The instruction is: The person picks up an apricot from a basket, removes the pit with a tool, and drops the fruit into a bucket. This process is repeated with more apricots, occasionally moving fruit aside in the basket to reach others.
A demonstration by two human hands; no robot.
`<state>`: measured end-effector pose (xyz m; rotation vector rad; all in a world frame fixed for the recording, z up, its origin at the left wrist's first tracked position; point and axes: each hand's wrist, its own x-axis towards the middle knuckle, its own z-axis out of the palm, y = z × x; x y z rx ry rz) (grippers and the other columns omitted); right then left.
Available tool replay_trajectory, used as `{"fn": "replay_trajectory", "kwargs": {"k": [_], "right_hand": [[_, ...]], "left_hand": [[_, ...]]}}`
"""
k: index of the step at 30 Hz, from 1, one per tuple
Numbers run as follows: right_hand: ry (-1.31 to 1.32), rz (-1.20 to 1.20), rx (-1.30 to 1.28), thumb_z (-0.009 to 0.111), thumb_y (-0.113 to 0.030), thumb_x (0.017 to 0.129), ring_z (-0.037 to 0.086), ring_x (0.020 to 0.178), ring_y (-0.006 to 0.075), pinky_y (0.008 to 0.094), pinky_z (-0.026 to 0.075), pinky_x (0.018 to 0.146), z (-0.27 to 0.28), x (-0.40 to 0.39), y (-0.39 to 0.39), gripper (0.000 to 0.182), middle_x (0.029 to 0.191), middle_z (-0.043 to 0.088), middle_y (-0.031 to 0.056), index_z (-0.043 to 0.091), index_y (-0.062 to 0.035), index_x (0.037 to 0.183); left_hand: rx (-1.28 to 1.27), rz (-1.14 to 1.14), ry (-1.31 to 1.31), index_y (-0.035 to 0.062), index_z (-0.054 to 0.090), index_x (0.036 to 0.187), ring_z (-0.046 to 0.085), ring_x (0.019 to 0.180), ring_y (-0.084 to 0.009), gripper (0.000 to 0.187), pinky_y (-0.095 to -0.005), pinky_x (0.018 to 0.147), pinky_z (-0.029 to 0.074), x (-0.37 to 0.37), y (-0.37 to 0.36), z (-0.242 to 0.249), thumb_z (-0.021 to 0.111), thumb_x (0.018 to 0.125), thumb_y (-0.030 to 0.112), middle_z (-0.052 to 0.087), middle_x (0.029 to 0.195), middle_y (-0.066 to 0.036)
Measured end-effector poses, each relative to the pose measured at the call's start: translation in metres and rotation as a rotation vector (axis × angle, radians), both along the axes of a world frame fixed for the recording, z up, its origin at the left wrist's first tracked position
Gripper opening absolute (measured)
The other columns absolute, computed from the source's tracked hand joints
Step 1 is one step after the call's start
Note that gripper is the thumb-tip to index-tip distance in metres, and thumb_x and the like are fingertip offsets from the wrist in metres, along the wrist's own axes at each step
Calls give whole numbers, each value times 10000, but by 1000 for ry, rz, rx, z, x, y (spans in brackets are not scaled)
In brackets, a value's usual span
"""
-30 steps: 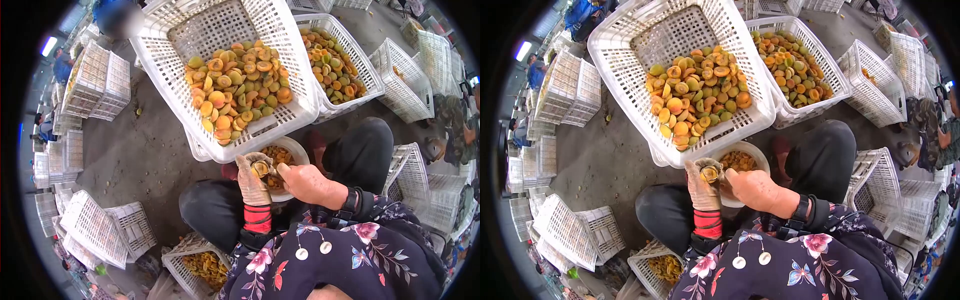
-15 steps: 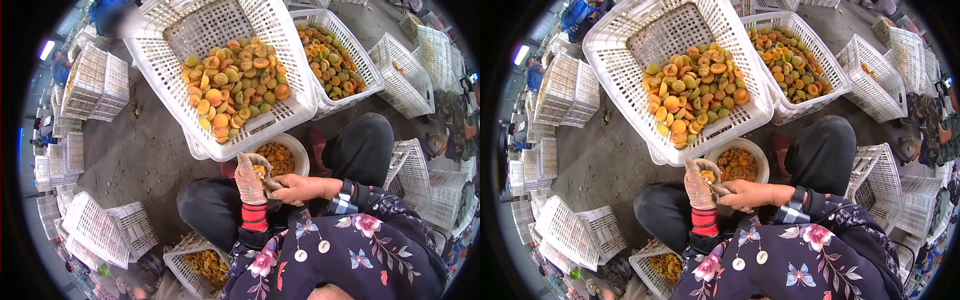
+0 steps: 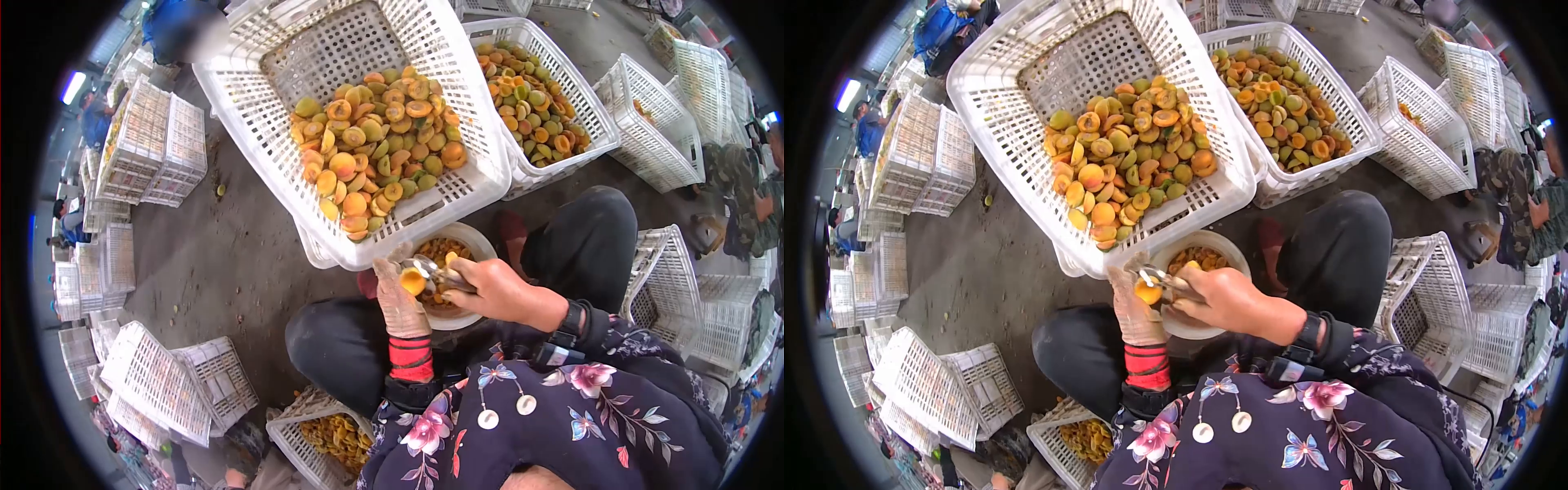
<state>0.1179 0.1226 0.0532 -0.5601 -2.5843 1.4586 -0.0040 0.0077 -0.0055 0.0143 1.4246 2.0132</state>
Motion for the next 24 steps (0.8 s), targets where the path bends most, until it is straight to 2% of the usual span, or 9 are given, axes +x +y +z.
{"fn": "replay_trajectory", "kwargs": {"k": [2,6,8,10,12,16,18,22,24], "right_hand": [[89,-28,48,675,-236,810,629,699,425,490,499,621,-15,-19,0,285,712,622,234,565,-21,963],[59,71,198,659,-184,775,618,661,430,488,496,596,-25,-36,13,233,658,598,232,584,-15,918],[142,-96,249,652,-176,774,633,656,411,466,511,588,-17,-31,33,236,672,610,225,603,-20,944],[-121,-182,645,665,-203,807,669,709,374,423,536,596,12,-25,80,265,739,646,221,621,-21,994],[71,-592,501,686,-257,830,687,767,346,410,550,637,22,-30,121,317,801,671,210,630,-26,1040],[-225,-290,396,679,-262,820,674,788,375,467,530,703,-3,-71,125,303,825,670,220,650,-11,986],[-227,-107,451,651,-215,802,648,784,410,489,517,695,-53,-94,130,256,801,655,233,670,-8,951],[-134,-32,469,650,-195,761,620,768,443,515,502,684,-143,-130,148,231,743,628,238,680,2,877],[-344,4,537,656,-199,740,605,769,456,537,486,695,-157,-145,148,224,732,615,236,658,20,788]], "left_hand": [[-54,-128,24,16,551,1286,578,1088,-190,700,-354,960,465,0,-2,-9,345,995,619,595,1224,-86],[6,-173,-87,17,557,1248,612,971,-189,677,-318,829,513,3,2,-5,372,990,615,632,1105,-71],[57,-180,-121,8,555,1231,629,896,-188,659,-304,760,530,0,0,-10,389,992,600,648,1038,-80],[-52,-183,-140,2,576,1212,620,821,-153,561,-287,673,518,-4,-4,-14,380,1031,496,659,974,-109],[-43,-98,-159,3,581,1182,599,715,-143,505,-272,628,503,0,1,-8,404,1035,452,648,872,-92],[-93,-88,-125,8,609,1144,619,757,-140,424,-266,658,504,2,2,-19,435,1037,379,667,924,-82],[-118,-59,-84,10,622,1128,624,766,-136,393,-264,678,501,2,5,-15,450,1035,351,674,936,-75],[-147,-130,-36,-14,630,1108,622,857,-157,389,-292,806,490,-2,7,-3,402,1045,295,671,943,-85],[-200,-107,100,-19,628,1116,625,908,-179,385,-309,861,486,-1,8,-3,377,1054,266,668,978,-90]]}}
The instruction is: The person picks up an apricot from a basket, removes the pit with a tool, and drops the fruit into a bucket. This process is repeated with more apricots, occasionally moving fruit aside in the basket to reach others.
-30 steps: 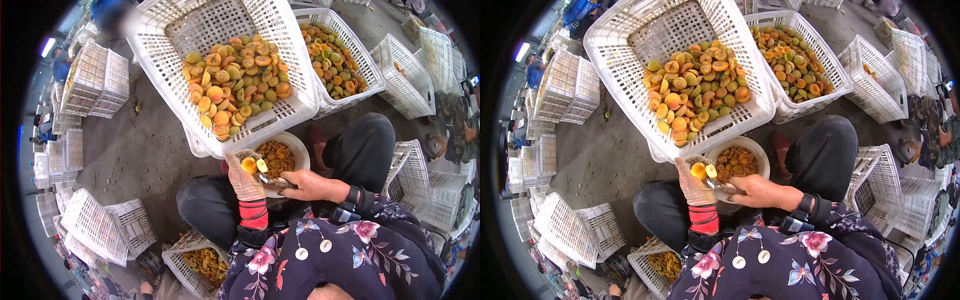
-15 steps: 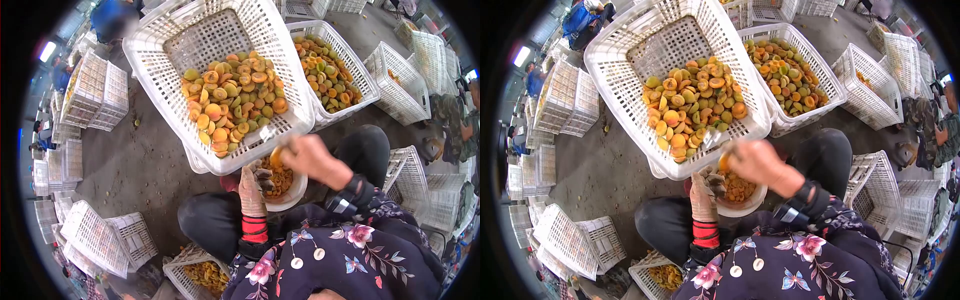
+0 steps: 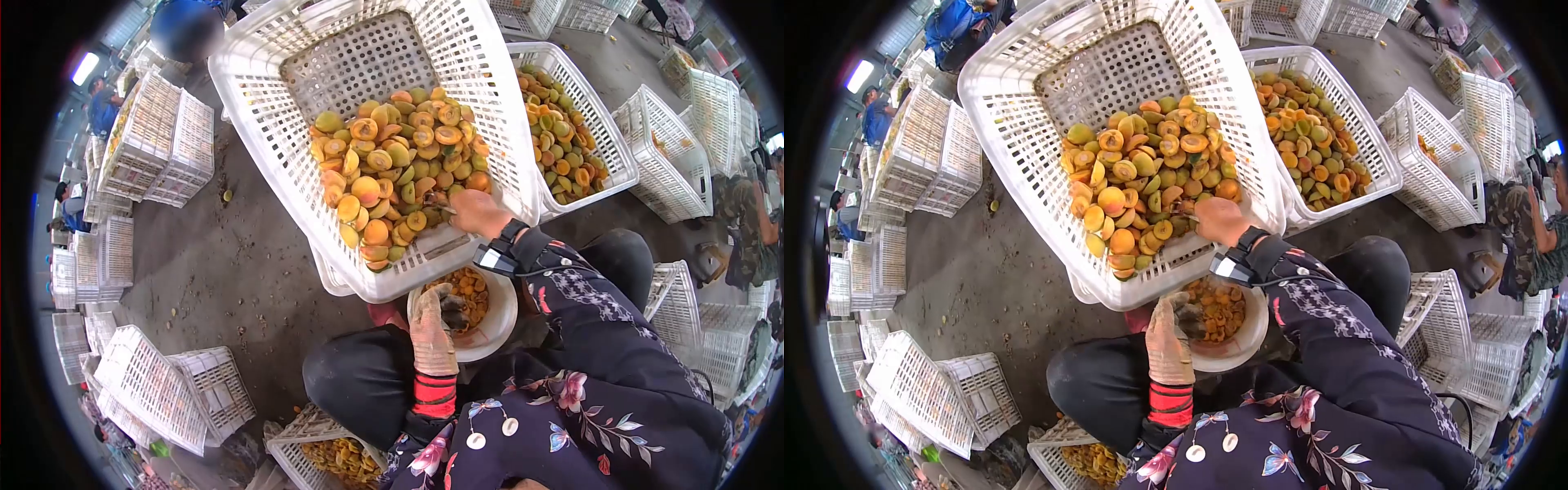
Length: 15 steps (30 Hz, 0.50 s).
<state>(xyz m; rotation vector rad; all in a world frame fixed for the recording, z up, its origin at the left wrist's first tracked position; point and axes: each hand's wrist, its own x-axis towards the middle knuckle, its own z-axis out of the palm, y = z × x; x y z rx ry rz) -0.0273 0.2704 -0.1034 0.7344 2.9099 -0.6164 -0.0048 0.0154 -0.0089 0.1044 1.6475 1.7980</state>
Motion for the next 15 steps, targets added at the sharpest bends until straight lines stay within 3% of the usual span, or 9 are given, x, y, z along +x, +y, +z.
{"fn": "replay_trajectory", "kwargs": {"k": [1,5,8,10,11,13,14,15], "right_hand": [[11,-5,-1,673,-224,721,601,783,456,539,480,711,-6,-2,1,251,775,623,236,651,25,739],[120,65,-97,691,-268,723,600,783,453,538,476,713,-4,2,13,314,804,629,246,648,38,780],[114,130,-149,703,-315,725,598,782,458,533,472,703,6,2,21,396,801,619,264,625,64,810],[11,191,-236,711,-396,760,610,643,358,433,476,596,17,9,26,477,654,581,185,589,49,878],[8,192,-233,711,-396,760,610,643,358,433,476,596,36,14,22,477,654,581,185,589,49,878],[-152,-31,-687,698,-382,802,562,568,199,345,441,513,93,30,3,414,646,561,73,602,20,816],[-153,-29,-687,698,-382,802,562,568,199,345,441,513,109,38,-7,414,646,561,73,602,20,816],[-150,-109,-929,695,-388,820,501,544,132,288,398,484,122,47,-19,387,639,517,20,600,-14,835]], "left_hand": [[19,-25,119,-27,624,1125,628,933,-187,380,-312,891,485,1,-2,-7,368,1056,245,666,1003,-91],[30,-66,84,-14,629,1119,630,901,-182,359,-313,849,502,-2,-2,-12,394,1048,248,669,997,-92],[67,21,-122,5,636,1115,627,865,-170,345,-319,801,517,-3,-3,-19,428,1036,269,669,991,-91],[52,19,-139,20,626,1145,621,817,-150,353,-305,749,524,-3,-4,-14,451,1028,304,668,983,-84],[55,21,-141,20,626,1145,621,817,-150,353,-305,749,524,-3,-5,-17,451,1028,304,668,983,-84],[118,67,-154,-9,598,1188,602,963,-172,348,-299,896,478,-2,-8,-25,465,1033,273,606,1143,-96],[119,69,-155,-9,598,1188,602,963,-172,348,-299,896,478,-2,-4,-21,465,1033,273,606,1143,-96],[160,152,-211,-15,590,1206,604,977,-183,371,-304,908,481,-3,2,-14,449,1039,286,590,1181,-107]]}}
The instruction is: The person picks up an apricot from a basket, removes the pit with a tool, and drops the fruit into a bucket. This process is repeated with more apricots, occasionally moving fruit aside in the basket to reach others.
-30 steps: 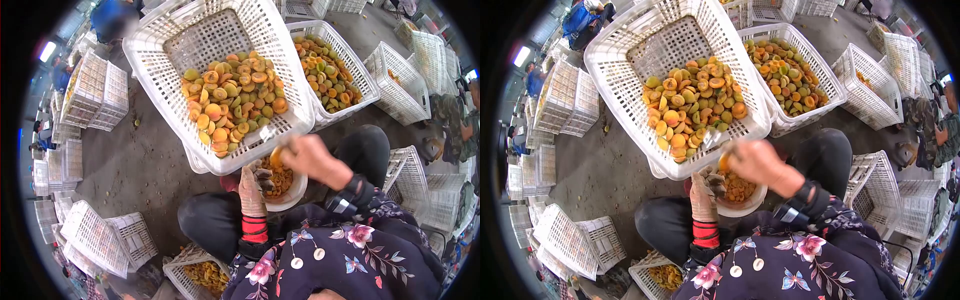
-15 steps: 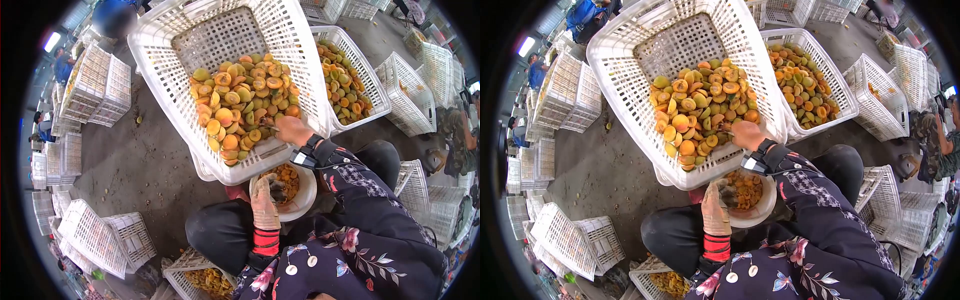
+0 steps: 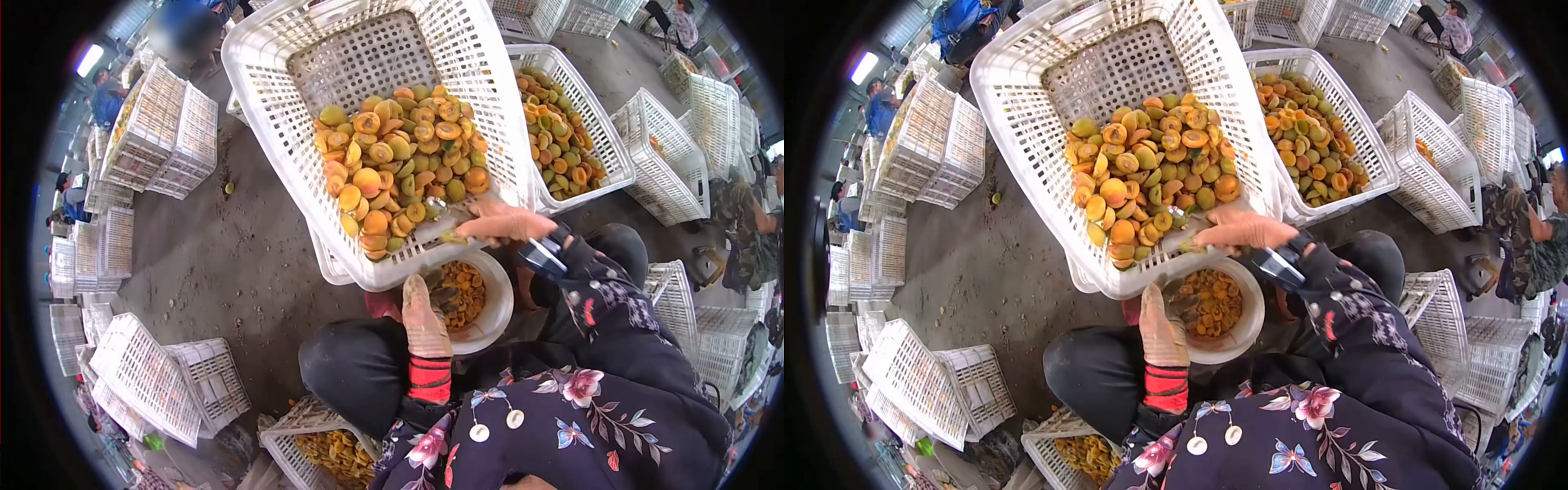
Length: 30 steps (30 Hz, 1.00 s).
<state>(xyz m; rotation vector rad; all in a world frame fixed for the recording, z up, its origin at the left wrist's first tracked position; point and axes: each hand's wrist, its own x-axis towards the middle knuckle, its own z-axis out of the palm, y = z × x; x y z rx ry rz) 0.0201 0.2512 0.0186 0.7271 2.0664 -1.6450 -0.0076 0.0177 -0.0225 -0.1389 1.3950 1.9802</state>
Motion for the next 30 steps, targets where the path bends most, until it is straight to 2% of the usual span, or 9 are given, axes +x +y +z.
{"fn": "replay_trajectory", "kwargs": {"k": [3,4,5,9,11,21,23,26,30], "right_hand": [[37,-29,-482,669,-365,873,403,503,32,201,321,445,9,28,-38,292,632,455,-60,584,-86,889],[24,-22,-472,650,-322,913,398,483,33,210,303,432,9,32,-52,263,598,456,-52,593,-66,897],[90,-31,-415,632,-317,928,462,533,51,238,362,456,11,37,-65,284,646,493,-40,575,-39,951],[452,-43,346,646,-314,895,646,655,271,395,495,577,15,70,-100,316,734,629,137,555,-20,966],[460,104,640,621,-261,897,644,720,408,471,510,611,28,91,-115,274,734,630,222,518,-22,981],[376,95,698,616,-194,861,642,622,385,472,509,554,32,104,-137,236,628,610,184,505,-18,971],[367,90,718,613,-188,862,640,619,388,472,509,552,31,103,-137,231,628,610,184,503,-15,969],[364,126,743,613,-190,872,642,619,387,467,509,547,22,102,-140,235,629,613,184,499,-8,969],[347,100,626,613,-240,905,633,633,411,472,503,555,18,100,-151,289,650,609,214,483,13,959]], "left_hand": [[68,-1,-136,-24,581,1224,598,1009,-187,415,-308,911,485,0,-4,-20,417,1051,316,593,1202,-113],[35,-101,121,-18,559,1234,608,996,-200,437,-324,891,504,0,-4,-26,428,1044,352,613,1156,-109],[1,-202,379,-13,537,1243,618,984,-213,462,-341,872,524,-1,-4,-27,439,1038,389,632,1111,-104],[-50,-150,372,-26,565,1213,606,989,-188,467,-321,876,514,2,-9,-7,413,1047,383,633,1114,-107],[46,-74,38,-13,562,1233,606,1003,-195,476,-332,875,516,2,-10,12,424,1042,400,631,1130,-111],[90,-87,-21,-7,608,1170,606,935,-147,497,-293,851,494,6,-9,23,399,1048,426,642,1050,-79],[47,-70,-38,16,631,1066,643,770,-168,507,-289,606,529,6,-8,26,476,998,493,663,869,-82],[8,-63,43,19,628,991,631,679,-159,493,-263,543,505,6,-9,21,481,995,489,655,782,-71],[8,-91,39,4,621,970,608,714,-156,521,-272,693,495,4,-11,20,401,1034,472,635,785,-77]]}}
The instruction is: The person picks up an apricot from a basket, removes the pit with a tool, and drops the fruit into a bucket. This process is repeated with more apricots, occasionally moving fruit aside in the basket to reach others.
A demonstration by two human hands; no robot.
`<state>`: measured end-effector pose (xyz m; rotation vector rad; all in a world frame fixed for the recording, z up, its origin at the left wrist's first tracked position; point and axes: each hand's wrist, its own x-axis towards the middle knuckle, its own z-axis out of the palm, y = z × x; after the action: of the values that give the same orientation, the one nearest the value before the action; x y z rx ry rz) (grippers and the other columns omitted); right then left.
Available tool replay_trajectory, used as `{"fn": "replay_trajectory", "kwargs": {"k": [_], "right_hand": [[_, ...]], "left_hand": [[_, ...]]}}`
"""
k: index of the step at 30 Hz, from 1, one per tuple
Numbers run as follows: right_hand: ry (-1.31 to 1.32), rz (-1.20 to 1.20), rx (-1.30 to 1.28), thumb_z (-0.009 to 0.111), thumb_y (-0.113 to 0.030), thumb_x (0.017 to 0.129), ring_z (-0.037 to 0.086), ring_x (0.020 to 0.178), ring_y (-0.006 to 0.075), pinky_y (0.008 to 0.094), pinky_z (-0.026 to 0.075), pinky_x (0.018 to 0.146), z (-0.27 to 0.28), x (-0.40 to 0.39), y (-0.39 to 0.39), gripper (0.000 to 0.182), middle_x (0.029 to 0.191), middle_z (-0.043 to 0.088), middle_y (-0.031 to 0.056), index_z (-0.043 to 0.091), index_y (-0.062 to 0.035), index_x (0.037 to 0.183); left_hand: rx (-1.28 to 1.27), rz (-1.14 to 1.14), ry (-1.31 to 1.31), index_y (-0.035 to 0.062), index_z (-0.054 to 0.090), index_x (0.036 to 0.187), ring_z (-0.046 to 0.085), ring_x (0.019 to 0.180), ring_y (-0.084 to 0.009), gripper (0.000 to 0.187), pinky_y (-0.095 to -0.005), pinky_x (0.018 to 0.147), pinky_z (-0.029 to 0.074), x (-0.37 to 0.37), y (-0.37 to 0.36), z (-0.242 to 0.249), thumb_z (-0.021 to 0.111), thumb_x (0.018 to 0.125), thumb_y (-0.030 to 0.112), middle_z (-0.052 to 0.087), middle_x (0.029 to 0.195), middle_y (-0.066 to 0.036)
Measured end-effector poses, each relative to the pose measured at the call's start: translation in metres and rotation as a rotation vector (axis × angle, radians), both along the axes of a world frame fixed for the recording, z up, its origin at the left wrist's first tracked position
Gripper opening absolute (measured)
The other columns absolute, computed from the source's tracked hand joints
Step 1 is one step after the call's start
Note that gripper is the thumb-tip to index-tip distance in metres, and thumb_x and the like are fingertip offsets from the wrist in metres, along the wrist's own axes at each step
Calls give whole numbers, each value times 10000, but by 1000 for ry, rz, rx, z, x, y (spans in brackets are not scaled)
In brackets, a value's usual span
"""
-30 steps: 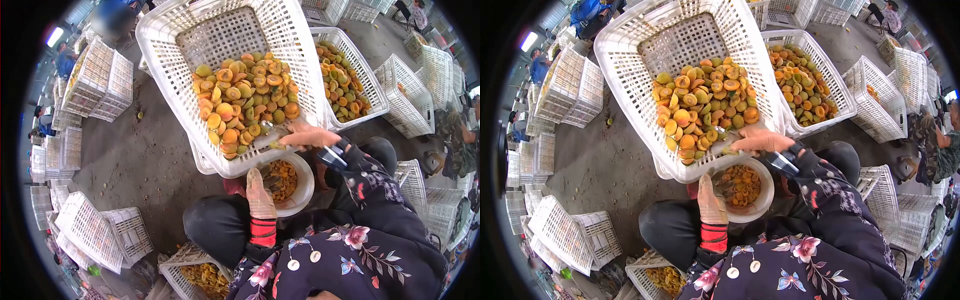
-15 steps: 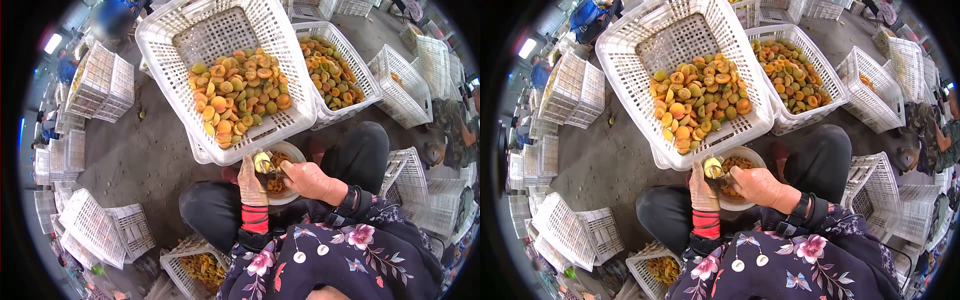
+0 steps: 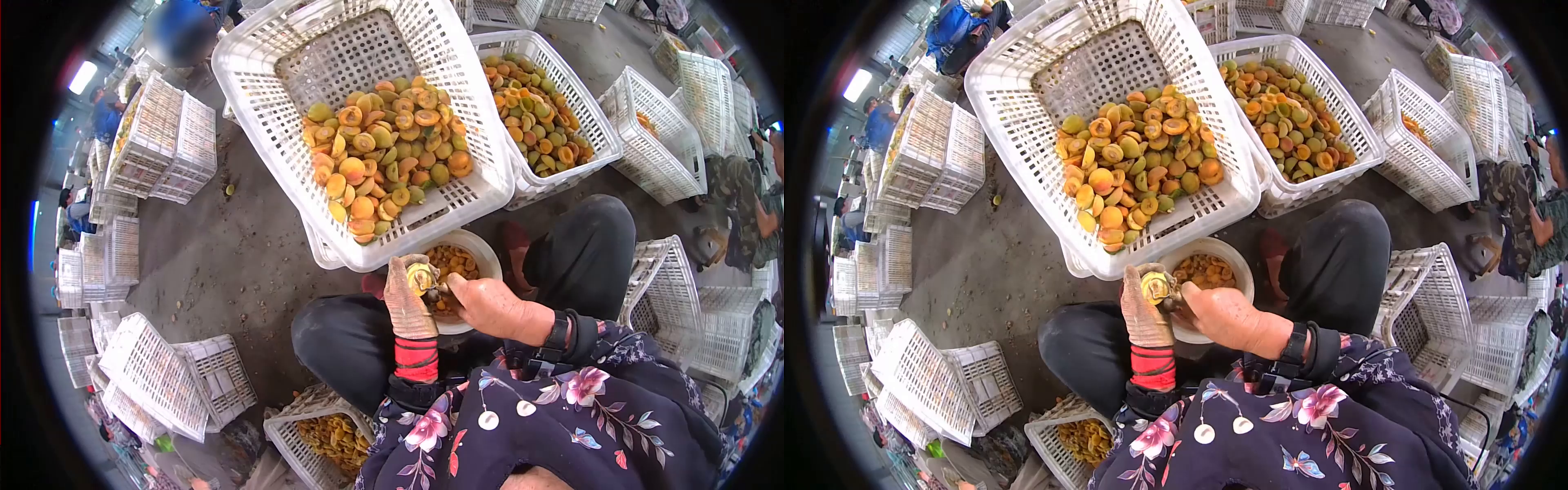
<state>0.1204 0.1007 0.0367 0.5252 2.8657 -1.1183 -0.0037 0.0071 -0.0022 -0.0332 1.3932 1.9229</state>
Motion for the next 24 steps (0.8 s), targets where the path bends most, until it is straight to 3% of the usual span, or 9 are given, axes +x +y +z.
{"fn": "replay_trajectory", "kwargs": {"k": [5,9,11,13,17,19,21,22,24], "right_hand": [[101,-5,-475,604,-268,917,623,767,468,504,494,659,-12,-2,-1,327,764,611,286,478,27,978],[-99,51,-228,596,-251,912,613,779,479,483,498,667,-6,-2,5,305,780,610,291,490,23,992],[74,65,-433,598,-247,902,641,716,407,445,514,658,-23,-2,6,298,753,628,245,524,17,1020],[-332,-42,-1017,605,-235,889,632,776,212,396,528,713,14,-6,12,317,843,654,133,560,3,1093],[332,95,-511,572,-261,957,549,589,123,300,474,539,-25,-8,-3,254,761,590,36,559,-31,1063],[137,86,-753,567,-270,968,464,494,93,261,390,441,-18,1,12,243,704,517,-3,531,-54,1073],[-322,155,-1759,585,-282,965,372,470,46,216,295,407,-2,8,29,268,653,406,-46,476,-85,1111],[-322,122,-1834,602,-290,961,297,474,5,179,214,410,1,10,25,293,644,314,-79,430,-117,1123],[-307,89,-1786,587,-270,966,320,468,12,186,239,410,-5,11,20,253,633,336,-83,440,-114,1102]], "left_hand": [[3,4,52,2,627,929,591,681,-144,514,-271,650,477,-2,-3,-2,402,1038,452,629,760,-75],[-39,-63,136,9,635,895,579,664,-132,482,-266,617,461,-5,-5,1,397,1044,401,622,755,-67],[-140,-59,193,17,640,873,568,639,-127,450,-260,592,451,-7,-3,1,388,1045,347,613,740,-59],[-108,-53,394,15,632,856,563,605,-132,455,-258,581,449,-2,-1,16,377,1046,340,613,722,-59],[-111,-70,423,8,616,841,567,599,-145,500,-262,578,454,-2,-1,18,378,1043,399,608,697,-76],[-108,-100,389,6,611,842,568,597,-151,516,-264,577,455,-5,0,20,382,1040,425,605,685,-82],[-56,-166,331,2,603,848,568,593,-160,535,-267,569,454,-1,0,32,397,1028,462,597,667,-89],[-15,-184,225,5,591,861,571,592,-178,533,-279,561,463,1,0,35,410,1017,482,597,673,-98],[37,-149,127,11,585,862,569,590,-183,525,-287,560,470,5,-1,30,413,1016,483,594,678,-102]]}}
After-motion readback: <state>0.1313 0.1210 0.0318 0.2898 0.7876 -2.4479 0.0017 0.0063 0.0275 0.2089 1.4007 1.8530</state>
